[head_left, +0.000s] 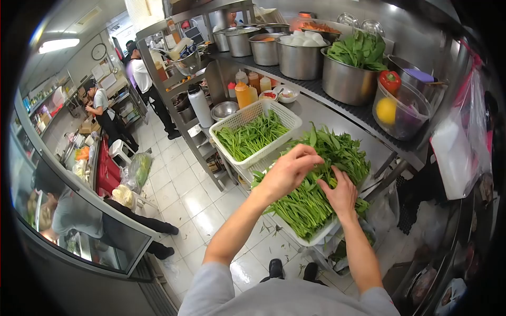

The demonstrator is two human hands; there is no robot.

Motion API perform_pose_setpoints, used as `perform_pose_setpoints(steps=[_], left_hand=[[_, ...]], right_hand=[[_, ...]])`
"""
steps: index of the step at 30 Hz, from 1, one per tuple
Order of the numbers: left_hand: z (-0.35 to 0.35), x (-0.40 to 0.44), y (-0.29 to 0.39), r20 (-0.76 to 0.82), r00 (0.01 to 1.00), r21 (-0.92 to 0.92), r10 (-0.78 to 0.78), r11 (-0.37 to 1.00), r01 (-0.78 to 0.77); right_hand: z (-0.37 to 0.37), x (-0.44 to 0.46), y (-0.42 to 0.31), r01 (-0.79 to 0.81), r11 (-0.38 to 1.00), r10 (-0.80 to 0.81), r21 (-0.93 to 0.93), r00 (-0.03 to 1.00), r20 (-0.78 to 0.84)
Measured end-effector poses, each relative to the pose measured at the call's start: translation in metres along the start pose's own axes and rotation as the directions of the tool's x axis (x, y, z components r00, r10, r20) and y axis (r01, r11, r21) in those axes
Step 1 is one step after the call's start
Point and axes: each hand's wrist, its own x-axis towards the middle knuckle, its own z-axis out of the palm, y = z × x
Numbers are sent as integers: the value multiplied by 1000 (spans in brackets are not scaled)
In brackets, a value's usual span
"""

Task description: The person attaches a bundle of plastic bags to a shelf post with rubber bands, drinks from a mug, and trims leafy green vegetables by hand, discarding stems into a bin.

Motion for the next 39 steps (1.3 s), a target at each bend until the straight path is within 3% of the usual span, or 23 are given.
perform_pose_setpoints(steps=[4, 9, 11, 15, 20, 23, 24, 28, 31, 34, 35, 39], left_hand=[[5, -3, -1, 30, 999, -38, 40, 999, -39], [-13, -2, 13, 10, 998, -73, 55, 996, -54], [-33, 3, 15, -42, 996, -48, 80, 995, -82], [-88, 2, 30, -194, 978, -136, 69, 986, -97], [-144, -26, 43, -477, 874, -265, 88, 934, -238], [-156, -48, 40, -534, 841, -292, 93, 913, -286], [-157, -56, 37, -522, 849, -231, 81, 945, -232], [-146, -71, 25, -551, 835, -384, 7, 885, -262], [-108, -70, -1, -476, 876, -497, -75, 845, -197], [-51, -67, -20, -440, 870, -674, -222, 722, -156], [-33, -67, -23, -429, 863, -723, -268, 675, -150], [18, -67, 0, -425, 827, -797, -369, 585, -149]], right_hand=[[7, 7, -4, 36, 999, -36, 3, 999, 8], [18, 7, 10, -65, 996, 73, -65, 987, 140], [22, 10, 16, -133, 983, 156, -125, 968, 197], [22, 22, 14, -122, 986, 141, -116, 975, 174], [17, 21, 11, -197, 974, 216, -114, 959, 182], [12, 23, 12, -233, 972, 233, -27, 947, 220], [12, 23, 16, -195, 981, 186, 27, 964, 191], [-2, 24, 16, -252, 960, 219, 125, 948, 230], [-22, 10, 0, -53, 985, 73, 164, 990, -118], [-34, -9, -35, 399, 875, -333, 274, 907, -258], [-35, -15, -50, 454, 843, -424, 290, 891, -162], [-12, -23, -80, 406, 834, -407, 373, 910, -81]])
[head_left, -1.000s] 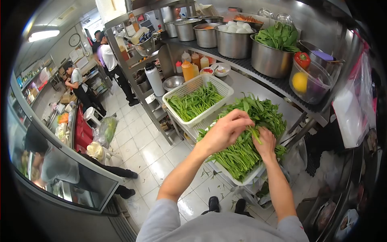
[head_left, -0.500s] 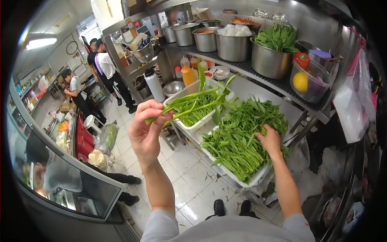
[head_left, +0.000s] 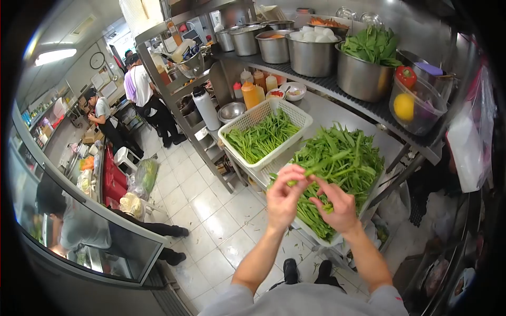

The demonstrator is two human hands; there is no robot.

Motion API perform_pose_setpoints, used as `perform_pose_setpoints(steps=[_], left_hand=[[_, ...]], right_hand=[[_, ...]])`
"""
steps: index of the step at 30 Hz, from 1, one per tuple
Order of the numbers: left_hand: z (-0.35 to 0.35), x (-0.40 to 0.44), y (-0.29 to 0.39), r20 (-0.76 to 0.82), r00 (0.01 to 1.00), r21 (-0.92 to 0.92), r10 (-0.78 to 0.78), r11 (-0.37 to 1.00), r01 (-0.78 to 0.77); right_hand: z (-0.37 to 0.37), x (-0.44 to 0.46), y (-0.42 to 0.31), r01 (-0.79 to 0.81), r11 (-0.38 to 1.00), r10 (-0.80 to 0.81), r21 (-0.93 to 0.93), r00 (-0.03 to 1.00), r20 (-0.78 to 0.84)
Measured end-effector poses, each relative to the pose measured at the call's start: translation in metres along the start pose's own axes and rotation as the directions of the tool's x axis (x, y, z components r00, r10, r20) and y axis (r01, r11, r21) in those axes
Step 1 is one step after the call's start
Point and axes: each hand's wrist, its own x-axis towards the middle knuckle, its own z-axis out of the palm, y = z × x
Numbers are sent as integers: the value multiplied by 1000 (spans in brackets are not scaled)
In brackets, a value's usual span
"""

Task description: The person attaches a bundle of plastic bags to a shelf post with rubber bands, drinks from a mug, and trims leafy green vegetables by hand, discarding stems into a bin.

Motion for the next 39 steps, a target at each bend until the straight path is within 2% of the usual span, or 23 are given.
perform_pose_setpoints(steps=[3, 7, 10, 11, 14, 17, 20, 21, 24, 27, 30, 33, 37, 39], left_hand=[[20, -12, 5, 67, 998, 65, 15, 998, -19], [27, -17, 10, 75, 997, 73, 30, 997, -35], [20, -15, 6, 65, 998, 95, 22, 995, -28], [20, -12, 7, 62, 998, 81, 25, 996, -30], [15, -4, 5, 28, 998, 42, 59, 997, -60], [9, 6, 8, -25, 996, -11, 86, 996, -86], [5, 16, 20, -10, 994, 24, 107, 994, -107], [-3, 21, 20, 5, 992, 35, 126, 991, -127], [-23, 30, 33, -87, 985, -70, 151, 985, -157], [-35, 38, 53, -72, 971, -116, 230, 965, -237], [-46, 39, 74, -106, 949, -121, 297, 943, -309], [-58, 32, 88, -142, 925, -116, 352, 922, -369], [-71, 19, 108, -200, 895, -180, 398, 883, -433], [-79, 13, 120, -164, 888, -237, 430, 856, -459]], right_hand=[[2, 2, 4, 52, 998, -56, -26, 985, -164], [-2, -1, 15, 42, 998, -51, -51, 982, -184], [-6, -4, 17, -92, 992, 89, -86, 995, -35], [-6, -8, 22, -107, 981, 109, -164, 994, 6], [-10, -13, 32, -175, 977, 186, -122, 979, 84], [-4, -17, 52, -254, 966, 257, -39, 964, 76], [-8, -15, 57, -395, 916, 400, -63, 900, 174], [-7, -16, 59, -384, 920, 393, -81, 905, 162], [-4, -19, 73, -404, 906, 422, -129, 885, 198], [2, -26, 90, -434, 899, 438, -58, 886, 156], [-5, -19, 90, -577, 815, 571, -54, 784, 245], [-16, -8, 81, -624, 776, 615, -95, 714, 334], [-27, -8, 82, -666, 742, 612, 75, 719, 328], [-38, -8, 85, -739, 640, 663, 209, 669, 335]])
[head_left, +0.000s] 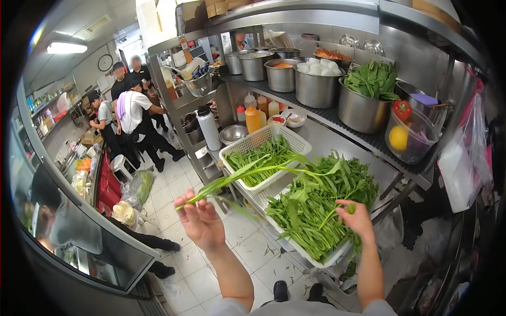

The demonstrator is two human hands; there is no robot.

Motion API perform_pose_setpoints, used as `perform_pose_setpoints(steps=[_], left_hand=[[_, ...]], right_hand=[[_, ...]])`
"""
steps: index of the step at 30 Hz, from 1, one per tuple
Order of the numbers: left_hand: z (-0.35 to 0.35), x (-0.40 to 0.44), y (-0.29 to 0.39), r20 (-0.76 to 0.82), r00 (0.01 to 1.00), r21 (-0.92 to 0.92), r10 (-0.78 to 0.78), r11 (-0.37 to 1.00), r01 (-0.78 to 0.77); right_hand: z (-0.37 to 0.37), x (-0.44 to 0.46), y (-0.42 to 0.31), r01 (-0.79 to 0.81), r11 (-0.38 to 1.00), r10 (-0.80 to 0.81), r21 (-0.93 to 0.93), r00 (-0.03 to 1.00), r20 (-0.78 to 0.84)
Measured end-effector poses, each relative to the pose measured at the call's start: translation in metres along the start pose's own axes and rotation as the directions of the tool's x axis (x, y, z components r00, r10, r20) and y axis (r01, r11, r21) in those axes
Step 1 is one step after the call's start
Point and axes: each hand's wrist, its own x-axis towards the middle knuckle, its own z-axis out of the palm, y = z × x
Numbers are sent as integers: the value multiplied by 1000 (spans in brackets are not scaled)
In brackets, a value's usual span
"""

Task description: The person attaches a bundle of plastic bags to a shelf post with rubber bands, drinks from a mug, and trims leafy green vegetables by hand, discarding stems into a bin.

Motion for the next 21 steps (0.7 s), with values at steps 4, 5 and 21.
perform_pose_setpoints(steps=[4, 5, 21], left_hand=[[-9, 0, 19, -77, 995, 7, 56, 998, -56], [-10, 0, 23, -130, 989, 41, 67, 997, -63], [53, -82, -27, 160, 903, 428, -398, 853, 300]], right_hand=[[-20, -13, 5, -3, 987, 18, 162, 996, -88], [-24, -18, 4, 5, 980, 21, 201, 992, -123], [-105, -152, -90, 774, 614, -780, -158, 625, 34]])
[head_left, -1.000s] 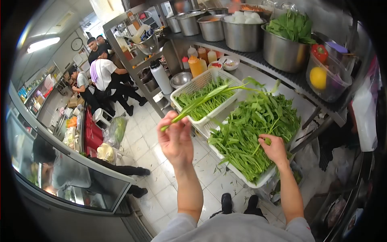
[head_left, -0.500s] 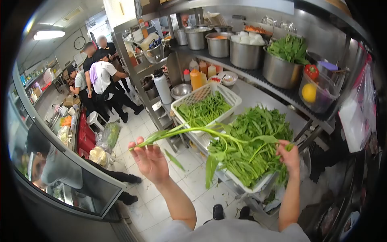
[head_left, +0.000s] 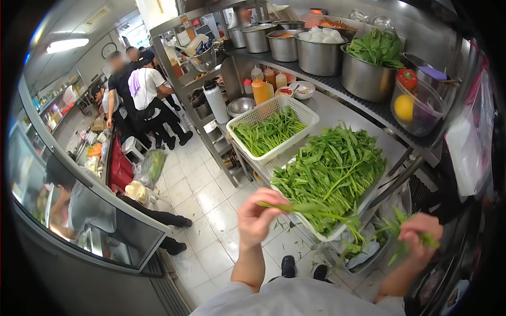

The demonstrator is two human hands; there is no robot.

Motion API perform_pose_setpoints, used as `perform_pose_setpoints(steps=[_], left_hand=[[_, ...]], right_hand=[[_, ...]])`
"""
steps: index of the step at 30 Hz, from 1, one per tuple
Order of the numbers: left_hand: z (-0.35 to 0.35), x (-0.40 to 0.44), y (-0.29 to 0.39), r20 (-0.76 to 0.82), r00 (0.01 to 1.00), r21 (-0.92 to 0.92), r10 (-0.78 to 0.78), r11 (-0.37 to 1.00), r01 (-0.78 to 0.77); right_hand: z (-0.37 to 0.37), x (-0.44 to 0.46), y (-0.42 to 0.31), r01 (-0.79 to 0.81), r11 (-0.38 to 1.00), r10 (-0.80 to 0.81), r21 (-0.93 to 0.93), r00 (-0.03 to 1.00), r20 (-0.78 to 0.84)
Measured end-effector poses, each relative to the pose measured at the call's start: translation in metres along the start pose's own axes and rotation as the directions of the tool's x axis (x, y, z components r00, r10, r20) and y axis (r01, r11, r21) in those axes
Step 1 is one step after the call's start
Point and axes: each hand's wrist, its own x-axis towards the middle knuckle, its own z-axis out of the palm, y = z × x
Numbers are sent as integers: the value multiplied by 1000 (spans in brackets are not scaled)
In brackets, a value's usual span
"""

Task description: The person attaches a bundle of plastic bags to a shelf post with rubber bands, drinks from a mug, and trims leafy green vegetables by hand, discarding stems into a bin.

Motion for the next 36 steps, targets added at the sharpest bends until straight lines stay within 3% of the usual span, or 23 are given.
perform_pose_setpoints(steps=[1, 3, 6, 8, 10, 14, 22, 23, 26, 28, 30, 35, 36], left_hand=[[16, -3, -4, 16, 998, -22, -61, 998, 61], [42, -4, -19, 182, 979, 141, -90, 988, 64], [88, 5, -37, 326, 931, 280, -165, 957, 72], [100, 10, -53, 269, 891, 373, -367, 892, 255], [113, 16, -69, 147, 923, 273, -356, 911, 308], [138, 17, -83, 102, 929, 142, -355, 930, 340], [198, -13, -110, 205, 842, 203, -499, 863, 462], [204, -21, -115, 227, 836, 215, -500, 863, 458], [215, -50, -128, 228, 806, 346, -546, 819, 457], [213, -72, -138, 179, 765, 398, -619, 757, 519], [210, -98, -148, 150, 689, 248, -709, 701, 668], [209, -142, -159, 137, 587, 65, -798, 598, 799], [209, -143, -159, 106, 605, 183, -789, 614, 768]], right_hand=[[-1, 1, -8, -13, 1000, 13, 2, 999, 41], [3, -2, -19, -44, 999, 42, 11, 992, 122], [-8, -8, -12, -135, 973, 158, -186, 980, 117], [-22, -19, 1, -156, 956, 151, -250, 988, -38], [-39, -25, -7, -270, 924, 226, -271, 957, -183], [-78, -50, -7, -354, 895, 267, -272, 912, -310], [-57, -67, 35, -325, 929, 309, -177, 944, -112], [-51, -72, 43, -319, 915, 312, -249, 948, -66], [-31, -90, 43, -349, 853, 276, -388, 933, -232], [-23, -124, 45, -340, 890, 275, -302, 931, -239], [-8, -153, 52, -452, 855, 410, -254, 889, -203], [13, -201, 76, -597, 756, 568, -269, 802, -185], [13, -206, 77, -621, 740, 599, -258, 783, -167]])
